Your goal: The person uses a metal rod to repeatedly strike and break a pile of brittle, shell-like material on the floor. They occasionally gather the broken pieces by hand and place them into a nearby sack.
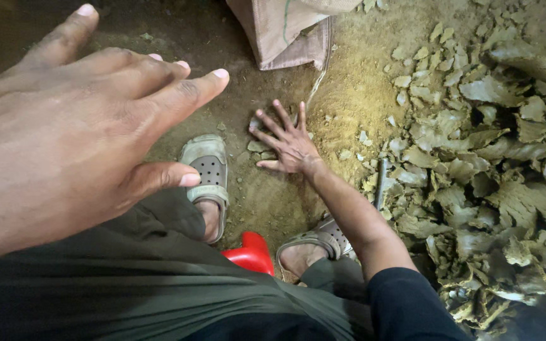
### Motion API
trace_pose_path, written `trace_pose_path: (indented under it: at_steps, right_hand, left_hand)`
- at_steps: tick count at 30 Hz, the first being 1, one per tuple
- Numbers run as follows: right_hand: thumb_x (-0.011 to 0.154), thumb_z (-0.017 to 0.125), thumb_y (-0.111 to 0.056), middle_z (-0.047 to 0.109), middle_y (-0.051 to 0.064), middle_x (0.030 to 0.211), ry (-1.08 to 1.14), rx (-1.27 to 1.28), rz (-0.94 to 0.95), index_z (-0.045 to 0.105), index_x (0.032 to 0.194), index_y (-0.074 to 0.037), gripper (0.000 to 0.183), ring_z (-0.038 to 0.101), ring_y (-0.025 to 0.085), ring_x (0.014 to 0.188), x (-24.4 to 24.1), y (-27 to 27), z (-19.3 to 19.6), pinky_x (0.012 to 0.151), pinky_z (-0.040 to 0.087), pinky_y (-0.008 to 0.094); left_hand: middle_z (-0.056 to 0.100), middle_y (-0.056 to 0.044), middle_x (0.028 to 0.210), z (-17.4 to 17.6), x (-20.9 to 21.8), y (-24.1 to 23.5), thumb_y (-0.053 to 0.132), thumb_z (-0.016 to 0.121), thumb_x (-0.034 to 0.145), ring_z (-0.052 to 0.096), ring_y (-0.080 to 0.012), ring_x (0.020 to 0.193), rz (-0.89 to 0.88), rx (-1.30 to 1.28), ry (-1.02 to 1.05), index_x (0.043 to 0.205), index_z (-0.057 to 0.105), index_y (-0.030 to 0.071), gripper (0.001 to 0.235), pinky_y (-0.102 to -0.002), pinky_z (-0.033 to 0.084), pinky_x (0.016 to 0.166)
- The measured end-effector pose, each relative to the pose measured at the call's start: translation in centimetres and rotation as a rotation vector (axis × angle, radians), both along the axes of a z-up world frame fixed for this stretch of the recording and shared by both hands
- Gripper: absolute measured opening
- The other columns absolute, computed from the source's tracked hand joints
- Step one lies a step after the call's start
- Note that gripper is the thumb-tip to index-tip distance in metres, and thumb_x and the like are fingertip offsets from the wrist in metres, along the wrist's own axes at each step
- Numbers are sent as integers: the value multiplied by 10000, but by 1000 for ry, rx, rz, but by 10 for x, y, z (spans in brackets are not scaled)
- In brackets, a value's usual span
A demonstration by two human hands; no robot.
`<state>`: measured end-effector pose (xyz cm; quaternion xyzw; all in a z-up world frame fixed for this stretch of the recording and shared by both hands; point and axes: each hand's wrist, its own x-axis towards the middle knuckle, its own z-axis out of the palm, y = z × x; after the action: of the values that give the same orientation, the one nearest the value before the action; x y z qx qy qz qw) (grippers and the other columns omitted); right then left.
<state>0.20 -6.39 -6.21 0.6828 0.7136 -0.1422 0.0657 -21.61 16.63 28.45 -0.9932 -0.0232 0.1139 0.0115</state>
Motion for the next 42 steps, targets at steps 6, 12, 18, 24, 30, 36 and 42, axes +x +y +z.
trace_pose_path:
  at_steps: [6, 12, 18, 24, 30, 36, 42]
  right_hand:
    - [841, 370, -853, 219, -28, 1705, -10, 33, 159, 310, 1602, -297, 944, 79, 230, 1588, -3, 16, -1, 1185, -99, 719]
    - [989, 375, -698, 388, 61, 1632, -94, -14, 179, 459, 1521, -237, 709, 193, 264, 1566, 6, -1, -9, 1200, -74, 728]
    - [939, 347, -798, 422, 91, 1601, -42, 139, 9, 466, 1534, -309, 779, 136, 374, 1579, 5, -36, -14, 1159, -81, 782]
    - [801, 328, -933, 312, 141, 1654, -20, 167, -173, 446, 1527, -324, 954, 41, 393, 1543, -12, -37, -15, 1130, -91, 767]
    - [960, 429, -802, 273, 31, 1694, -99, 189, -311, 487, 1521, -295, 759, 39, 329, 1611, -50, -24, -38, 1177, -70, 801]
    - [1025, 538, -688, 203, -4, 1714, -284, 293, -312, 473, 1550, -360, 623, 33, 298, 1638, -40, -31, -51, 1234, -54, 782]
    - [811, 653, -811, 101, 178, 1700, 4, 351, -518, 399, 1584, -356, 932, 7, 439, 1565, -22, -47, -37, 1164, -48, 782]
  left_hand:
    - [582, -114, 1447, 1, 4, 1, 728, 514, 810, 551, -285, 1323, -31, 1, -3, 1655, 326, 200, 1014, -655, 271, 1175]
    - [579, -99, 1456, 4, 1, 2, 728, 513, 802, 553, -271, 1333, -24, 17, 1, 1661, 325, 207, 1022, -630, 286, 1186]
    - [575, -113, 1454, 1, -7, 3, 752, 502, 802, 549, -286, 1320, 6, -19, -6, 1654, 329, 216, 1021, -635, 268, 1182]
    - [570, -122, 1446, -3, -5, 1, 748, 501, 800, 531, -293, 1320, -16, -20, -7, 1650, 318, 212, 1022, -648, 254, 1173]
    - [577, -102, 1448, -5, -4, 1, 726, 525, 785, 532, -264, 1341, -5, -19, 2, 1655, 316, 224, 1026, -635, 261, 1179]
    - [573, -102, 1465, -2, -2, 2, 749, 497, 785, 544, -269, 1328, -16, -24, -30, 1663, 325, 225, 1037, -633, 268, 1193]
    - [556, -108, 1447, -4, -1, -1, 756, 503, 755, 526, -280, 1320, 23, -33, 50, 1632, 303, 237, 1038, -642, 247, 1169]
